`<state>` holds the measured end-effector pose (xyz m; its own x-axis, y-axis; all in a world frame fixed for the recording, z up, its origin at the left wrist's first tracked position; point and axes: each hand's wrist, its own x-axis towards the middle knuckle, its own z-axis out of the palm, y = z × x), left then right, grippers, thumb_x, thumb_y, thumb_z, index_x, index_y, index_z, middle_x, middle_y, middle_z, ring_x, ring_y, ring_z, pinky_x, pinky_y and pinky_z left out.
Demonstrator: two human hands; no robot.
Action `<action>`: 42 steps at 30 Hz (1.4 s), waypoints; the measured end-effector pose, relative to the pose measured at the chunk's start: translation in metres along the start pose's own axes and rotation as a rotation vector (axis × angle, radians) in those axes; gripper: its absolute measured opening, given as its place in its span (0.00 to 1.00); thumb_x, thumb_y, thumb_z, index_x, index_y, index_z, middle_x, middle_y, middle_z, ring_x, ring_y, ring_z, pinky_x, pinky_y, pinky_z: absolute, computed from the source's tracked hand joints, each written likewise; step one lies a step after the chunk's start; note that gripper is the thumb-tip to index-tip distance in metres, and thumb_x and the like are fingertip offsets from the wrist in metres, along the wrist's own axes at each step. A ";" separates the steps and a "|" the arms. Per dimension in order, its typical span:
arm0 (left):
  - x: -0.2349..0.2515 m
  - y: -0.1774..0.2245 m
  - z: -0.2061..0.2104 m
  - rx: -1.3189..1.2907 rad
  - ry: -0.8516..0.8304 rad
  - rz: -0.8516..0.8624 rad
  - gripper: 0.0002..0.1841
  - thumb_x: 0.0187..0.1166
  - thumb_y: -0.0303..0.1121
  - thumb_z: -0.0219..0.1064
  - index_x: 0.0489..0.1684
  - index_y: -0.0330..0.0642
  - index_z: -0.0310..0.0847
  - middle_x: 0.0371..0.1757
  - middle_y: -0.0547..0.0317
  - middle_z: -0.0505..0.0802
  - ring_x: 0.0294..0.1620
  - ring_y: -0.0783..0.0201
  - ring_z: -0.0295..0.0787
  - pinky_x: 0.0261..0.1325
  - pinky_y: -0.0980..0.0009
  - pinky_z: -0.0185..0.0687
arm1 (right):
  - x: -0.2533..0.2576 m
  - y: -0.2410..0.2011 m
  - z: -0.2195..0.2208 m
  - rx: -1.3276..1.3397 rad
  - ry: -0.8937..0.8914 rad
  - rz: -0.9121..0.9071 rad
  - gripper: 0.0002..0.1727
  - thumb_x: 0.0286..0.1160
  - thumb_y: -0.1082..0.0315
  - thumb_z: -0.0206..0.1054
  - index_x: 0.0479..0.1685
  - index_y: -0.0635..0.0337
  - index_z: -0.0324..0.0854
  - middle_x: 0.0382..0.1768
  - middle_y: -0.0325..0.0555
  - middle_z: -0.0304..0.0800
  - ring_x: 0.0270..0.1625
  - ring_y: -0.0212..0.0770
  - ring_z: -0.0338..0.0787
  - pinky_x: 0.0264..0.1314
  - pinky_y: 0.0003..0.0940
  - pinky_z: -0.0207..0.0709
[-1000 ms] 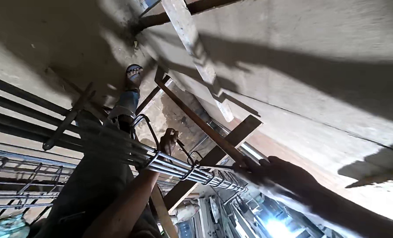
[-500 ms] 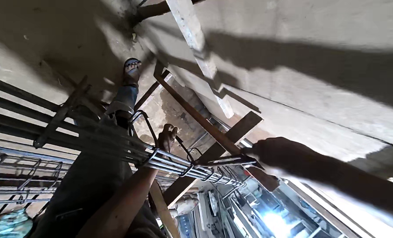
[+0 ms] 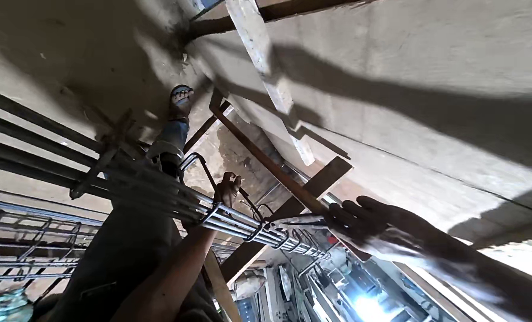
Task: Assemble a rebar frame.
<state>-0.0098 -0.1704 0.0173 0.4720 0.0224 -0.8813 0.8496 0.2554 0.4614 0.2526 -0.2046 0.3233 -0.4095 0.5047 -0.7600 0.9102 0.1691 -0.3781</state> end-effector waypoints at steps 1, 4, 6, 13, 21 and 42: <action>0.001 0.001 0.000 0.000 -0.002 -0.003 0.22 0.91 0.46 0.56 0.66 0.36 0.79 0.29 0.50 0.89 0.33 0.56 0.87 0.48 0.56 0.82 | -0.001 -0.001 -0.001 -0.002 0.010 0.013 0.16 0.84 0.76 0.50 0.65 0.63 0.76 0.47 0.55 0.84 0.37 0.53 0.88 0.32 0.44 0.79; 0.001 0.001 -0.001 -0.002 -0.003 -0.017 0.22 0.92 0.46 0.55 0.66 0.36 0.79 0.31 0.48 0.90 0.34 0.56 0.87 0.47 0.56 0.82 | 0.004 -0.010 -0.012 0.170 -0.257 0.179 0.12 0.83 0.71 0.55 0.58 0.62 0.79 0.37 0.52 0.85 0.34 0.53 0.91 0.27 0.45 0.83; 0.001 0.003 -0.002 -0.010 0.012 -0.007 0.21 0.91 0.45 0.56 0.66 0.35 0.79 0.31 0.48 0.90 0.34 0.55 0.88 0.49 0.56 0.83 | 0.018 0.000 -0.022 0.616 -0.626 0.373 0.18 0.93 0.56 0.51 0.49 0.59 0.81 0.30 0.52 0.85 0.33 0.53 0.90 0.34 0.50 0.82; -0.001 0.003 -0.004 0.006 0.040 0.001 0.21 0.91 0.45 0.56 0.65 0.34 0.79 0.29 0.50 0.89 0.33 0.56 0.87 0.47 0.57 0.82 | 0.024 0.025 -0.006 1.392 -0.857 0.523 0.41 0.60 0.58 0.87 0.72 0.50 0.65 0.30 0.46 0.86 0.20 0.38 0.88 0.24 0.34 0.86; -0.001 0.007 -0.005 0.055 0.015 -0.015 0.23 0.93 0.45 0.53 0.69 0.35 0.78 0.35 0.45 0.92 0.38 0.51 0.90 0.51 0.52 0.83 | 0.007 0.000 -0.020 1.145 -0.646 0.448 0.19 0.92 0.53 0.53 0.45 0.55 0.83 0.29 0.44 0.86 0.29 0.42 0.86 0.34 0.44 0.78; -0.118 0.041 -0.174 0.961 -0.415 0.119 0.24 0.93 0.40 0.56 0.76 0.29 0.74 0.68 0.31 0.86 0.71 0.40 0.84 0.78 0.45 0.73 | -0.007 -0.457 0.042 1.148 2.174 1.452 0.22 0.72 0.60 0.75 0.67 0.39 0.81 0.50 0.31 0.89 0.43 0.28 0.89 0.45 0.24 0.87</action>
<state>-0.0719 0.0055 0.1222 0.4539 -0.3821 -0.8050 0.5361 -0.6045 0.5892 -0.1634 -0.3206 0.4796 0.9283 -0.3555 0.1092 -0.0803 -0.4782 -0.8746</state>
